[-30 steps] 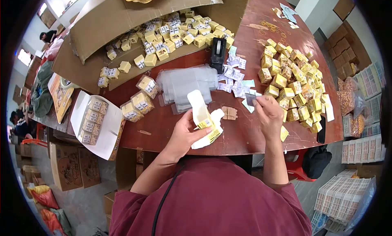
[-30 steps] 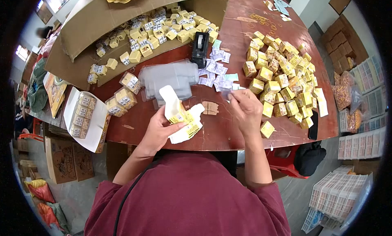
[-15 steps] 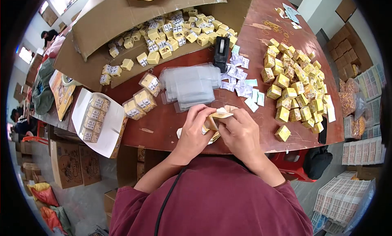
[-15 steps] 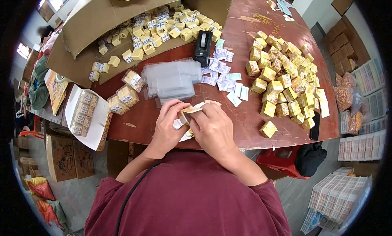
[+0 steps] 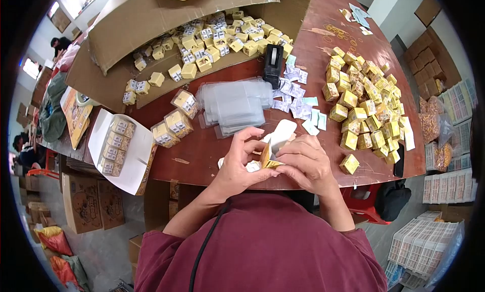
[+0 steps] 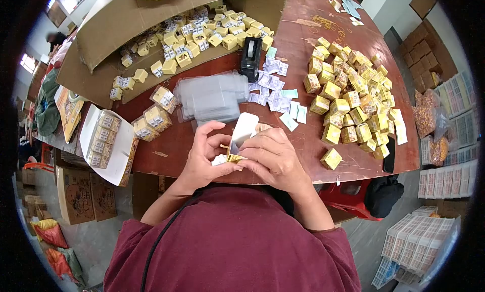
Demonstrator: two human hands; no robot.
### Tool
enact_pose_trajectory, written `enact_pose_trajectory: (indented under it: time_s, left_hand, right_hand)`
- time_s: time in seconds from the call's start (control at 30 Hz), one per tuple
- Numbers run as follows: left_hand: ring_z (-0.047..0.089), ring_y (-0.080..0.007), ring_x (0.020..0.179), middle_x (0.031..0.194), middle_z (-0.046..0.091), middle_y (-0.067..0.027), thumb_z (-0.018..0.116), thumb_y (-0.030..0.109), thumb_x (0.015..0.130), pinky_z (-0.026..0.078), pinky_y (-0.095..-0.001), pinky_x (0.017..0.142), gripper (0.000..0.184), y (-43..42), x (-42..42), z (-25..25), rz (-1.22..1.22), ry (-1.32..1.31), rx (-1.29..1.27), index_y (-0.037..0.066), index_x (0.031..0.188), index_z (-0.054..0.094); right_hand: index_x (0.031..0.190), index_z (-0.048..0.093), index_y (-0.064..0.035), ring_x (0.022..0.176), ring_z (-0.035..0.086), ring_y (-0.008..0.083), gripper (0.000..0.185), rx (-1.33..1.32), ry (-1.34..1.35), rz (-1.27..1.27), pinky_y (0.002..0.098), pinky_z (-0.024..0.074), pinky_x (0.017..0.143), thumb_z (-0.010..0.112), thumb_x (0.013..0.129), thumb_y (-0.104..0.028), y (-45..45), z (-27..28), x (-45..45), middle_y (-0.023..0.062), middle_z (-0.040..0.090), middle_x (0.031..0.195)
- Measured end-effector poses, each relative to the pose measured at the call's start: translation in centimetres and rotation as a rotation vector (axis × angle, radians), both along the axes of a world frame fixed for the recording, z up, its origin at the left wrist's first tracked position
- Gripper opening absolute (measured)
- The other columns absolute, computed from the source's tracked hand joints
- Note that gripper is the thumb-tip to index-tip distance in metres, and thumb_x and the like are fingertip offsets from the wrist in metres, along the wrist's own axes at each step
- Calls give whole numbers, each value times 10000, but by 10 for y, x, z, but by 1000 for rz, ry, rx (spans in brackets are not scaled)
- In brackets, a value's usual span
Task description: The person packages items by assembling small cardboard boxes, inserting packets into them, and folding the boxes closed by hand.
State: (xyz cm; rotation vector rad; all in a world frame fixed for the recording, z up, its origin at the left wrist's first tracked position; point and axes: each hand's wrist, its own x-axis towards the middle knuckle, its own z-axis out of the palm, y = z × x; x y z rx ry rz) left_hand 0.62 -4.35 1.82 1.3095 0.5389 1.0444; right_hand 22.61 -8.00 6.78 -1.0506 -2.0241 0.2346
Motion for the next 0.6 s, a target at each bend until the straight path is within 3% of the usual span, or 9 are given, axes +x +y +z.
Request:
enact_pose_trajectory:
  time_s: [0.03, 0.1, 0.13, 0.17, 0.27, 0.37, 0.5, 0.6]
  left_hand:
    - [666, -186, 1178, 1352, 627, -110, 892, 31, 846, 555, -353, 993, 640, -1, 1, -4, 3, -48, 32, 37, 1390, 556]
    - [663, -180, 1157, 1314, 636, -106, 893, 38, 849, 559, -350, 975, 613, 10, -9, -4, -21, 188, 373, 60, 1366, 565]
    - [663, -181, 1151, 1307, 637, -106, 898, 44, 845, 561, -351, 974, 613, 14, -11, 3, -27, 239, 489, 64, 1360, 565]
    - [664, -182, 1145, 1300, 637, -105, 903, 50, 842, 563, -351, 973, 613, 15, -11, 7, -33, 290, 604, 68, 1353, 565]
    - [666, -188, 1158, 1284, 645, -104, 903, 65, 853, 571, -357, 981, 557, 10, -11, 7, -79, 289, 465, 52, 1309, 583]
    - [678, -190, 1151, 1279, 654, -106, 895, 69, 869, 578, -361, 982, 497, -5, 5, 20, 37, -11, 47, 35, 1270, 604]
    - [658, -193, 1207, 1344, 607, -124, 835, -40, 889, 589, -366, 986, 564, 2, -8, 18, -53, 242, 188, 17, 1373, 550]
    - [700, -222, 1154, 1296, 666, -128, 887, 66, 867, 611, -368, 952, 547, 2, -7, 17, -11, 234, 212, 22, 1335, 607]
  right_hand:
    - [1056, 815, -104, 1068, 650, 293, 274, 2, 10, -25, 460, 499, 977, 887, 805, -189, -2, 2, 0, 83, 718, 1161]
    - [1040, 831, -145, 1150, 617, 321, 266, 4, 30, -73, 486, 477, 1011, 899, 794, -220, -6, 5, 0, 109, 681, 1297]
    - [1007, 839, -181, 1301, 553, 362, 239, -60, 76, -101, 515, 434, 1074, 907, 785, -237, -8, -1, 1, 133, 600, 1444]
    - [1014, 836, -169, 1296, 571, 364, 244, -67, 115, -67, 517, 445, 1086, 904, 786, -222, -7, 0, 1, 140, 619, 1429]
    - [1032, 825, -125, 1268, 633, 364, 249, -70, 225, 41, 530, 480, 1112, 893, 796, -172, -1, -2, 2, 157, 680, 1366]
    - [1041, 807, -59, 1187, 706, 348, 244, -56, 324, 101, 542, 525, 1105, 877, 817, -126, -1, -14, 0, 166, 748, 1252]
    - [1053, 796, -6, 1113, 755, 335, 252, -98, 360, 12, 509, 564, 1080, 868, 838, -118, -5, -6, -9, 151, 792, 1135]
    - [1075, 804, -6, 1101, 760, 341, 270, -82, 266, 45, 472, 583, 1056, 869, 839, -121, -5, -1, -2, 141, 800, 1100]
